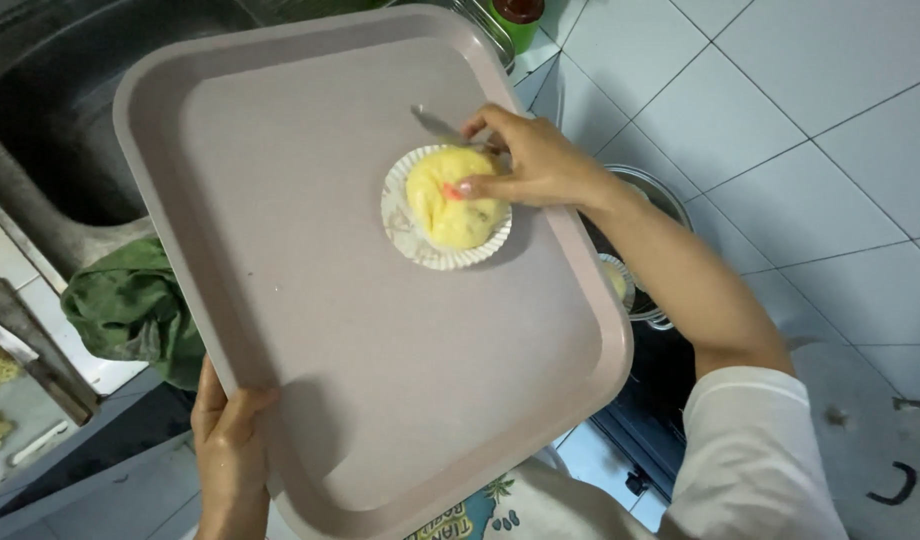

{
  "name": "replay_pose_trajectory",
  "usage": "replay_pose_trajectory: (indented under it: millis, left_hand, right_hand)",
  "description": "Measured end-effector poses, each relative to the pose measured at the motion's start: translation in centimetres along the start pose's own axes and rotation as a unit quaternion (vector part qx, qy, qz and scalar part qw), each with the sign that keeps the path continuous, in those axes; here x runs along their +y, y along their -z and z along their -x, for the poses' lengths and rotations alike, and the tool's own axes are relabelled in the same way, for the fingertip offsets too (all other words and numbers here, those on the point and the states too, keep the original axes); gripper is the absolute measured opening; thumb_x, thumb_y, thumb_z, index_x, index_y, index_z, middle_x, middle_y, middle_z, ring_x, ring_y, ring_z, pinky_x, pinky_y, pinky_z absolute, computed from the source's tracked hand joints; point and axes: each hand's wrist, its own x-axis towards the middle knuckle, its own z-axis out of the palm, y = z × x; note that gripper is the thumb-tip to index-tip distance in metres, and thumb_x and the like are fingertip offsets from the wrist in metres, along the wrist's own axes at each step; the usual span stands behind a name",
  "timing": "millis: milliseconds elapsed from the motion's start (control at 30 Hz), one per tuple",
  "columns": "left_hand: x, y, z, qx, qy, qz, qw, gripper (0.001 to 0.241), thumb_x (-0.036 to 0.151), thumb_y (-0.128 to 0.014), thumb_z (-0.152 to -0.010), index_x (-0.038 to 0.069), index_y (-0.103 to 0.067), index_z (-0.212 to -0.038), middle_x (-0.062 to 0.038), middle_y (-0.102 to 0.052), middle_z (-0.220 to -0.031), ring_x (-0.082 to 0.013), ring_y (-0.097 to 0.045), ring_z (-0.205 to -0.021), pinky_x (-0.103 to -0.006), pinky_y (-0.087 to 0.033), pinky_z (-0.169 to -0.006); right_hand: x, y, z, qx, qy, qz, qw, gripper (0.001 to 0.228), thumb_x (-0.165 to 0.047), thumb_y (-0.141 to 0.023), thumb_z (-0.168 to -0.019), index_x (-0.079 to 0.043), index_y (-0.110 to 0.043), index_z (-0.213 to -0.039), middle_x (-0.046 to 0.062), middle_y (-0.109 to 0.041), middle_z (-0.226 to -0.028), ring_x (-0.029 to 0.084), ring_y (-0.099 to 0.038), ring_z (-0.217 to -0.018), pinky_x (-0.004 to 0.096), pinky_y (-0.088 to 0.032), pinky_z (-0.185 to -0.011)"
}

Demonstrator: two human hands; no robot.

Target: Removing steamed cakes from a steamer pot and arranging them on trays for cooling or service.

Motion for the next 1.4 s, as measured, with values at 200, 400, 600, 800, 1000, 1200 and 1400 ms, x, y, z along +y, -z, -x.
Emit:
replay_pose_trajectory:
  millis: [200,400,600,800,1000,1200,1400]
  left_hand:
    - [-0.2,0.9,-0.8,-0.010,-0.013,0.013,1.000,0.070,0.001,-0.044,-0.079,0.017,-0.058,-0.146,-0.005,-0.061,-0.108,-0.0237,-0.053,-0.088,-0.0360,-0.041,-0.071]
    - [0.4,0.3,-1.3,-0.008,0.020,0.017,1.000,0.069,0.002,-0.048,-0.081,0.019,-0.057,-0.148,-0.006,-0.062,-0.111,-0.0268,-0.055,-0.090,-0.0391,-0.043,-0.073]
    - [-0.8,1.4,-2.8,-0.025,-0.007,0.023,0.999,0.067,0.001,-0.046,-0.079,0.017,-0.059,-0.143,-0.004,-0.061,-0.107,-0.0229,-0.052,-0.087,-0.0348,-0.041,-0.068]
    - [0.2,1.6,-2.9,-0.018,-0.006,0.021,1.000,0.060,0.001,-0.045,-0.078,0.014,-0.062,-0.134,-0.003,-0.059,-0.101,-0.0215,-0.051,-0.086,-0.0332,-0.039,-0.071]
    - [0.0,2.2,-3.0,-0.026,-0.018,0.033,0.999,0.066,0.001,-0.044,-0.077,0.016,-0.060,-0.139,-0.002,-0.059,-0.103,-0.0195,-0.051,-0.085,-0.0315,-0.039,-0.069]
    - [1.5,1.4,-1.8,-0.003,0.011,0.004,1.000,0.072,0.001,-0.042,-0.077,0.018,-0.058,-0.145,-0.002,-0.060,-0.111,-0.0218,-0.052,-0.093,-0.0330,-0.040,-0.073]
    - [0.3,1.1,-1.4,-0.005,0.012,0.008,1.000,0.072,0.001,-0.042,-0.077,0.018,-0.059,-0.145,-0.004,-0.059,-0.109,-0.0229,-0.051,-0.089,-0.0339,-0.038,-0.070]
  right_hand:
    - [0.2,0.1,-0.9,-0.010,0.028,-0.074,0.997,0.031,-0.025,-0.063,-0.097,-0.019,-0.065,-0.127,0.001,-0.072,-0.129,0.021,-0.066,-0.125,0.039,-0.059,-0.101]
    - [-0.2,-0.2,-1.5,0.009,0.085,-0.063,0.994,0.040,-0.007,-0.058,-0.096,-0.022,-0.066,-0.132,0.001,-0.069,-0.134,0.018,-0.063,-0.125,0.037,-0.052,-0.106]
    - [0.1,0.7,-1.4,0.128,0.190,0.065,0.971,0.027,-0.021,-0.076,-0.092,-0.013,-0.074,-0.117,0.002,-0.068,-0.103,0.014,-0.062,-0.088,0.030,-0.048,-0.076]
    - [-2.4,-1.7,0.3,-0.007,0.091,0.189,0.978,0.101,-0.067,-0.089,-0.059,-0.029,-0.052,-0.146,0.003,-0.049,-0.119,0.020,-0.057,-0.106,0.040,-0.053,-0.082]
    - [-2.0,-2.2,0.6,0.059,0.134,0.123,0.982,0.078,-0.045,-0.091,-0.071,-0.024,-0.055,-0.137,0.003,-0.051,-0.120,0.018,-0.061,-0.111,0.039,-0.052,-0.087]
    - [1.1,-0.8,-1.9,0.089,0.151,0.023,0.984,0.053,-0.044,-0.078,-0.085,-0.014,-0.063,-0.126,0.006,-0.066,-0.121,0.018,-0.066,-0.107,0.039,-0.057,-0.083]
    - [2.2,-0.6,-5.3,0.031,0.065,0.087,0.994,0.030,-0.034,-0.073,-0.094,-0.012,-0.074,-0.114,0.004,-0.078,-0.109,0.019,-0.072,-0.102,0.037,-0.054,-0.091]
